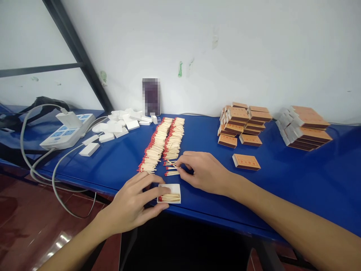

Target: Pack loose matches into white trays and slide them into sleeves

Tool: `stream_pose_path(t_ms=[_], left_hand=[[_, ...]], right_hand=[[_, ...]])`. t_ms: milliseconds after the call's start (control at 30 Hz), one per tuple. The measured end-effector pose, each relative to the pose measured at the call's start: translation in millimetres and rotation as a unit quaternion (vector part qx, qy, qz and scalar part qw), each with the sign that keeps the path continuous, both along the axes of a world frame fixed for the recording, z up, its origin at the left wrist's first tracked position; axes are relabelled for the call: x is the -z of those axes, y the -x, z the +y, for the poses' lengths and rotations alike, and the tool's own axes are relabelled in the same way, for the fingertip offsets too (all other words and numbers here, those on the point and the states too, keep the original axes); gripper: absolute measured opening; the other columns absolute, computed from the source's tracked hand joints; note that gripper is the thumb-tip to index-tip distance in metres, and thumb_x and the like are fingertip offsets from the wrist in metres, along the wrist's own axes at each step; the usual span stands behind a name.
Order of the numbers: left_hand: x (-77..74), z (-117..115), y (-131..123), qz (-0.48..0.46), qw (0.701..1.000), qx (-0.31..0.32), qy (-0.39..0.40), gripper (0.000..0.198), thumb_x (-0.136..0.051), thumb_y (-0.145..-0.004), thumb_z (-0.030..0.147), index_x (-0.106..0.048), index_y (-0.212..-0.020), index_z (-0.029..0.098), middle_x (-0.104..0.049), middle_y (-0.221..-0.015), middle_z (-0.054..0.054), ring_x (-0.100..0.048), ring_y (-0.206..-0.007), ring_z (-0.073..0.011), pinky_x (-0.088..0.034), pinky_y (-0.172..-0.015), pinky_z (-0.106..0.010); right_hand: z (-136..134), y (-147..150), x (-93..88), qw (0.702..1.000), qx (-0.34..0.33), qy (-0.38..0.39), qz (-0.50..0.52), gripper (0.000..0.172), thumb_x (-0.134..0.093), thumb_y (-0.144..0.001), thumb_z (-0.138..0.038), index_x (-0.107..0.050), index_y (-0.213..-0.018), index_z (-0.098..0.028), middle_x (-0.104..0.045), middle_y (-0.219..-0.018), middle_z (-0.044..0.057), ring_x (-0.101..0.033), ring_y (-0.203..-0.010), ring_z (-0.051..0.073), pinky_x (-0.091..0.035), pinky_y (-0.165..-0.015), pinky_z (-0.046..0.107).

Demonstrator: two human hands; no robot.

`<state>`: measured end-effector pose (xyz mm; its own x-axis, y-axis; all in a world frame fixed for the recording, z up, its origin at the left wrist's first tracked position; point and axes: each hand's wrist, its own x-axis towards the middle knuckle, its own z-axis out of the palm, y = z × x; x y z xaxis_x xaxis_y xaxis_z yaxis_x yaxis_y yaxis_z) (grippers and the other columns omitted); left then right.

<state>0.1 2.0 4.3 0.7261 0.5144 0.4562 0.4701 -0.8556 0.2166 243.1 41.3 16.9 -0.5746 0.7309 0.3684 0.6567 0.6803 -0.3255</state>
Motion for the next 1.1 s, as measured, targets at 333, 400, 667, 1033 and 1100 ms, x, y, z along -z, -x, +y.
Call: stream_pose_path(t_ms=[333, 400, 667, 1033, 1100], left_hand=[[0.7, 0.0, 0.9, -0.002, 1.0, 0.002, 0.007, 0.02, -0.056, -0.096, 0.033, -0.063, -0.111, 0.022, -0.063, -0.104, -0.006, -0.058, -0.091, -0.0203, -0.049, -0.082, -0.035], [0.7, 0.3, 0.4, -0.004, 1.0, 0.003, 0.007, 0.02, -0.056, -0.096, 0.033, -0.063, -0.111, 0.022, -0.062, -0.104, -0.006, -0.058, -0.092, -0.0206, -0.048, -0.082, -0.035], [1.2, 0.9, 0.3, 0.001, 1.0, 0.004, 0.009, 0.02, -0.056, -0.097, 0.033, -0.063, -0.112, 0.022, -0.062, -0.104, -0.006, -0.058, -0.092, -0.0203, -0.048, -0.083, -0.036], [0.7, -0.3, 0.9, 0.006, 1.0, 0.002, -0.003, 0.024, -0.056, -0.096, 0.033, -0.06, -0.117, 0.021, -0.063, -0.106, -0.007, -0.059, -0.095, -0.0215, -0.049, -0.084, -0.036], [0.8, 0.0, 0.7, 0.005, 1.0, 0.001, -0.004, 0.024, -0.056, -0.096, 0.033, -0.06, -0.116, 0.021, -0.063, -0.106, -0.007, -0.059, -0.096, -0.0215, -0.049, -0.084, -0.036]], right_hand=[[-1.6, -0.1, -2.5, 1.0, -0.017, 0.015, 0.001, 0.017, -0.051, -0.092, -0.02, -0.068, -0.09, -0.02, -0.062, -0.075, 0.001, -0.054, -0.065, 0.013, -0.038, -0.058, 0.025], [-1.8, 0.8, -2.6, 1.0, -0.024, 0.011, 0.005, 0.017, -0.051, -0.092, -0.02, -0.068, -0.09, -0.02, -0.062, -0.075, 0.001, -0.054, -0.065, 0.013, -0.038, -0.058, 0.025], [-1.7, 1.6, 0.5, 0.999, -0.028, -0.002, 0.026, 0.017, -0.051, -0.092, -0.019, -0.068, -0.094, -0.02, -0.061, -0.075, 0.0, -0.054, -0.065, 0.012, -0.038, -0.059, 0.024], [10.8, -6.0, 6.3, 0.999, 0.028, 0.02, -0.018, 0.012, -0.052, -0.094, -0.022, -0.064, -0.095, -0.02, -0.053, -0.072, -0.001, -0.049, -0.064, 0.013, -0.034, -0.06, 0.025], [11.0, -5.5, 5.5, 0.999, 0.027, 0.027, -0.016, 0.01, -0.052, -0.094, -0.021, -0.062, -0.091, -0.02, -0.053, -0.074, -0.001, -0.048, -0.065, 0.012, -0.034, -0.061, 0.025]])
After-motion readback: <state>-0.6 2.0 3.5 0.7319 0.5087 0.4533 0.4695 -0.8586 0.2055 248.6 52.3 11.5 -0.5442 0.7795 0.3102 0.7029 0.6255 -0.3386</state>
